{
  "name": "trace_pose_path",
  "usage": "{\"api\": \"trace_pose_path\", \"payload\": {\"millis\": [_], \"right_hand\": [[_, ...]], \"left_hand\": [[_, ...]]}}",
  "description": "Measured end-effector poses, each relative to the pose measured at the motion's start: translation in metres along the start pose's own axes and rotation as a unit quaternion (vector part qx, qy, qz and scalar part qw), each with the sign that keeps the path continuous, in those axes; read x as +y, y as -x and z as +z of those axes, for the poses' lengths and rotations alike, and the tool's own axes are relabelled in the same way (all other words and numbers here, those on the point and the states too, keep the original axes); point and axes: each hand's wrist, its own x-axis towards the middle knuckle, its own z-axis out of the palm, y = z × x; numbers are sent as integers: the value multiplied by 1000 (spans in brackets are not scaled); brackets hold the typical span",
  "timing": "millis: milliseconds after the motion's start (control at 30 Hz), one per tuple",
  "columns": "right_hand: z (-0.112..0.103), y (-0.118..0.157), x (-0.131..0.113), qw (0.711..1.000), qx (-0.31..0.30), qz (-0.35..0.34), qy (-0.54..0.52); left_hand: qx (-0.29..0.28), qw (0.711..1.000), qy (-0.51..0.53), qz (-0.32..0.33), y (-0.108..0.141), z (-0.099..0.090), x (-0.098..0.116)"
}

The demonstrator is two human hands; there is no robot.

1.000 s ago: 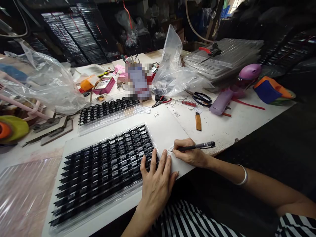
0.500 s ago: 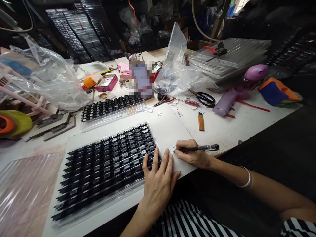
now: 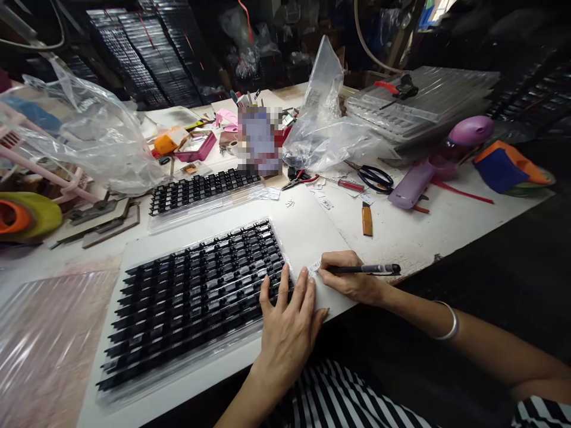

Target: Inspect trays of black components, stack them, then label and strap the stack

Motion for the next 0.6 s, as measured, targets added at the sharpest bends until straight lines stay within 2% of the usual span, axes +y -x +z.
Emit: {"api": "trace_pose_path", "payload": {"millis": [600], "right_hand": [[1,1,0,1000,-4,-3,2]], "left_hand": [[0,1000,-7,2,0,2,0]]}}
